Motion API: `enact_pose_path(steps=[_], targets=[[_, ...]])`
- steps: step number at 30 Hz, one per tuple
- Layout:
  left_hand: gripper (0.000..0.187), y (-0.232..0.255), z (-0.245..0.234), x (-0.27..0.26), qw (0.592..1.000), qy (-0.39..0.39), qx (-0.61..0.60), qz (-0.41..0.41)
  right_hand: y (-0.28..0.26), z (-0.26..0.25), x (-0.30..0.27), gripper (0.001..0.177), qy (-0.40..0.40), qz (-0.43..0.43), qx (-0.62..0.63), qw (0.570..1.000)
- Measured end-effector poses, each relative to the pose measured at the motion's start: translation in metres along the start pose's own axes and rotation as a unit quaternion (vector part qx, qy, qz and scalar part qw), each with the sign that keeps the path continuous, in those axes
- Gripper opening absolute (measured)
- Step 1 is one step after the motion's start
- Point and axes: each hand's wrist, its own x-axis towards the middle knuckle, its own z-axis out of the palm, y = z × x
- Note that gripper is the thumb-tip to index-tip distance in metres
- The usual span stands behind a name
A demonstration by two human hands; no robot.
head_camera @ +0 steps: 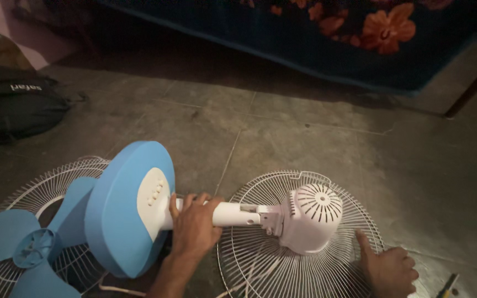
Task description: The person assembles an electric fan by attaching the motor housing to the neck, securing it with a knob, and tightening the connection with a screwdriver. The fan blades and front grill are visible nearby but not handled in this clip.
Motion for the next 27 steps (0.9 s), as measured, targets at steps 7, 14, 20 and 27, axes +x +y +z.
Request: enact_pose_path(steps=[7, 14, 20, 27], targets=[[0.061, -0.003, 0.01, 0.0, 0.997, 0.06, -0.015, 0.046, -0.065, -0.082, -0.02, 0.102, -0.256, -0.288, 0.269, 0.883], [0.059, -0.003, 0.014, 0.003, 0.997, 0.055, -0.035, 0.041, -0.09, -0.069, -0.048, 0.133, -0.409, -0.267, 0.43, 0.759], [0.049, 0.005, 0.009, 0.013, 0.999, 0.035, -0.028, 0.004, -0.091, -0.062, -0.055, 0.121, -0.396, -0.286, 0.457, 0.743], [0.053, 0.031, 0.016, -0.002, 0.996, 0.081, 0.017, -0.02, -0.097, -0.073, -0.059, 0.102, -0.391, -0.244, 0.385, 0.799]])
